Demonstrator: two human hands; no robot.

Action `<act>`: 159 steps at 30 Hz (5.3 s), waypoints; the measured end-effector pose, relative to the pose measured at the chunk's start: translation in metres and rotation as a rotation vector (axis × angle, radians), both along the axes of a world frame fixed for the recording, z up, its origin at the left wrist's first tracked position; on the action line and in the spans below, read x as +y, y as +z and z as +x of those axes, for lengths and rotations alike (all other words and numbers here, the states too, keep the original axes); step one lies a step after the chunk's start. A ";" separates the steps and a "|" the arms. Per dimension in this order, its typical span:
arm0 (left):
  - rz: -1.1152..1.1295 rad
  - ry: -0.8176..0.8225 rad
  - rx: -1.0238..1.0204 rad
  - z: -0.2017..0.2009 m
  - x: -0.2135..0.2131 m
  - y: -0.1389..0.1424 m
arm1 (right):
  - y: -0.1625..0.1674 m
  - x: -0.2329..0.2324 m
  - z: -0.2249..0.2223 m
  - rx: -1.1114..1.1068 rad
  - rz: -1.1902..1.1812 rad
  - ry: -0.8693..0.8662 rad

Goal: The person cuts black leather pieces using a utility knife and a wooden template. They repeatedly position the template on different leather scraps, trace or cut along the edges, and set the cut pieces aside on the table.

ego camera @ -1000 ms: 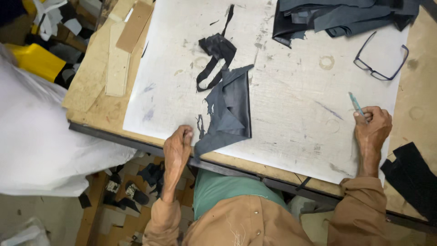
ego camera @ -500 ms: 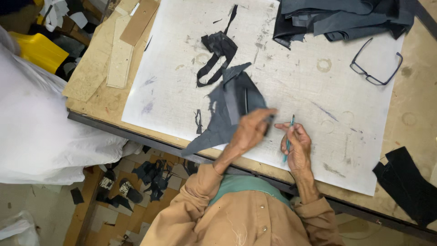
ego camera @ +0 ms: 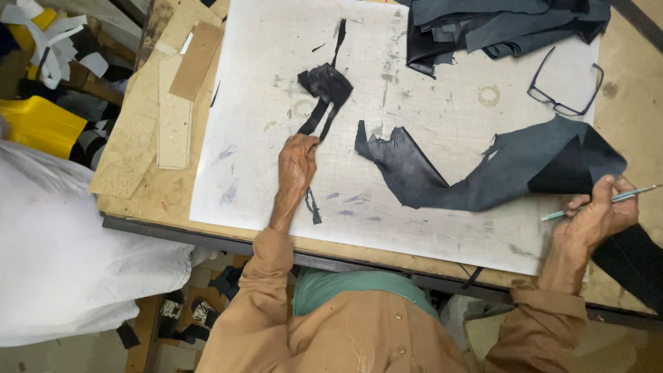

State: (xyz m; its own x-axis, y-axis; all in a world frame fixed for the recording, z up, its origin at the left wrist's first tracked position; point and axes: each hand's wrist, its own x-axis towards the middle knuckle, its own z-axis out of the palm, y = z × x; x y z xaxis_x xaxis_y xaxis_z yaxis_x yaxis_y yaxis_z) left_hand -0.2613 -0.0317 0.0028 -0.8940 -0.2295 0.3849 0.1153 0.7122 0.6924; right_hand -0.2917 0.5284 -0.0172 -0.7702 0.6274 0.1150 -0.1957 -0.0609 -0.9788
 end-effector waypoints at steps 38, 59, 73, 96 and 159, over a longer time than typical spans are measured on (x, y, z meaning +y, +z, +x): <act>-0.384 -0.726 -0.299 -0.052 0.347 0.051 | 0.003 0.077 0.216 -0.429 0.034 -0.206; 0.222 -0.590 0.231 -0.101 0.372 0.133 | -0.021 0.149 0.134 -0.380 0.246 0.043; -0.388 -0.183 -0.447 -0.061 0.152 0.034 | -0.072 0.196 0.155 -0.406 0.252 0.048; -0.390 0.067 -0.075 -0.037 0.158 -0.006 | 0.022 0.008 0.118 -0.442 0.428 0.520; -0.348 -0.181 -0.153 0.031 0.206 -0.041 | 0.000 -0.138 0.034 -0.575 0.723 0.605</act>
